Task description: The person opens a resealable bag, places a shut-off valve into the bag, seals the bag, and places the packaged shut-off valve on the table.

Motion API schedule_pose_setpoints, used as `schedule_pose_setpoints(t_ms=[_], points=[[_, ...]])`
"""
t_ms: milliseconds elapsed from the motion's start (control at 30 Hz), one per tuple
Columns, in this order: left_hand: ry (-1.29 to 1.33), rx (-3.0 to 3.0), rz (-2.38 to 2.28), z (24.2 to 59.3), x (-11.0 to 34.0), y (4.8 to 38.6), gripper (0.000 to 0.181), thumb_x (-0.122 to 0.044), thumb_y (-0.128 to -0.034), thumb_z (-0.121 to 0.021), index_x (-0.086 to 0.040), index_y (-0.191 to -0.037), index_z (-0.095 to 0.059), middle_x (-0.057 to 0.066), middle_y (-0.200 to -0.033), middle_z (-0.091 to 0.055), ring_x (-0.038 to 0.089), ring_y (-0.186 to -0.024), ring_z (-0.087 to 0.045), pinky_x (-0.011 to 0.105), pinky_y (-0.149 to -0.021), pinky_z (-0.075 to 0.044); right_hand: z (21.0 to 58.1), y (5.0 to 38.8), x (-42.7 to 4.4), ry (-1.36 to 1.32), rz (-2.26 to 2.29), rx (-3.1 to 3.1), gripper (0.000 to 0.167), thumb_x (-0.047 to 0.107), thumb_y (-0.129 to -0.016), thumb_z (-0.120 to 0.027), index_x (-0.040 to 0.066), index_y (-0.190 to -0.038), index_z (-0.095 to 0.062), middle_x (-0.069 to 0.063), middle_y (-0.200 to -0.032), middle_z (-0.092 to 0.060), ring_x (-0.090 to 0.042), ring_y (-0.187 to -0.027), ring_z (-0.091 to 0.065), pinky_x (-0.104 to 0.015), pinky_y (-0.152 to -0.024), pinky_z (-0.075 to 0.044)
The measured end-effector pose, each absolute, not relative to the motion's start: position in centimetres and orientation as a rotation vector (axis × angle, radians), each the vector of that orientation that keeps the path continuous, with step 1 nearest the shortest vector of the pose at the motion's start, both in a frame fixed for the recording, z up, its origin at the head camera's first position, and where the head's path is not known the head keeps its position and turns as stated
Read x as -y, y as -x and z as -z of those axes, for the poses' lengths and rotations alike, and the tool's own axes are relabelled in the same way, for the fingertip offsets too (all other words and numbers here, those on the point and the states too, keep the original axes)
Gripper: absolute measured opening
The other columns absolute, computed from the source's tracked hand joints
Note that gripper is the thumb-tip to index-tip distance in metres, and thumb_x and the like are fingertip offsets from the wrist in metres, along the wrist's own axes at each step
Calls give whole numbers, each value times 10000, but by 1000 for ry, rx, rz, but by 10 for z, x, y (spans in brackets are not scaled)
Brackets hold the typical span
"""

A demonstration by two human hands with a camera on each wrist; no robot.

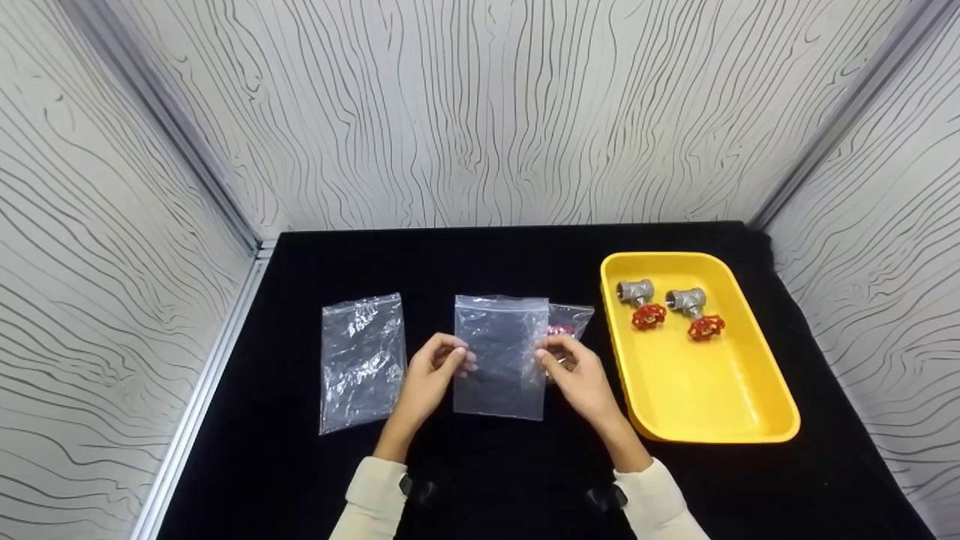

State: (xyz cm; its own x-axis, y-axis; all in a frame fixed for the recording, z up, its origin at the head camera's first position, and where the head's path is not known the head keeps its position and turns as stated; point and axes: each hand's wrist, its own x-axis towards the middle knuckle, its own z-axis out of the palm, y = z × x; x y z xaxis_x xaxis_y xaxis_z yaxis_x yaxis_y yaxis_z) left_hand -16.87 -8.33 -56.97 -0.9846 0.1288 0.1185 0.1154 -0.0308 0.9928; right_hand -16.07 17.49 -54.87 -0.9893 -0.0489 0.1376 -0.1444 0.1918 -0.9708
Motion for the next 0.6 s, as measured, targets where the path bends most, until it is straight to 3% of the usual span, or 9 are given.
schedule_pose_setpoints(t_ms=[267, 600], points=[[-289, -2201, -2213, 567, 86, 167, 135, -61, -1065, -614, 62, -1118, -634, 263, -995, -753, 173, -841, -750, 274, -756, -617, 538, 162, -172, -235, -1912, 2275, 103, 39, -995, -728, -18, -1081, -727, -168, -987, -729, -50, -812, -643, -171, -682, -544], [-308, -2214, -2224, 565, 89, 168, 152, -71, -1068, -615, 65, -1132, -637, 271, -983, -744, 162, -827, -745, 262, -751, -608, 533, 160, -168, -241, -1929, 2263, 72, 34, -982, -743, -23, -1021, -724, -160, -983, -713, -66, -769, -642, -188, -648, -548]])
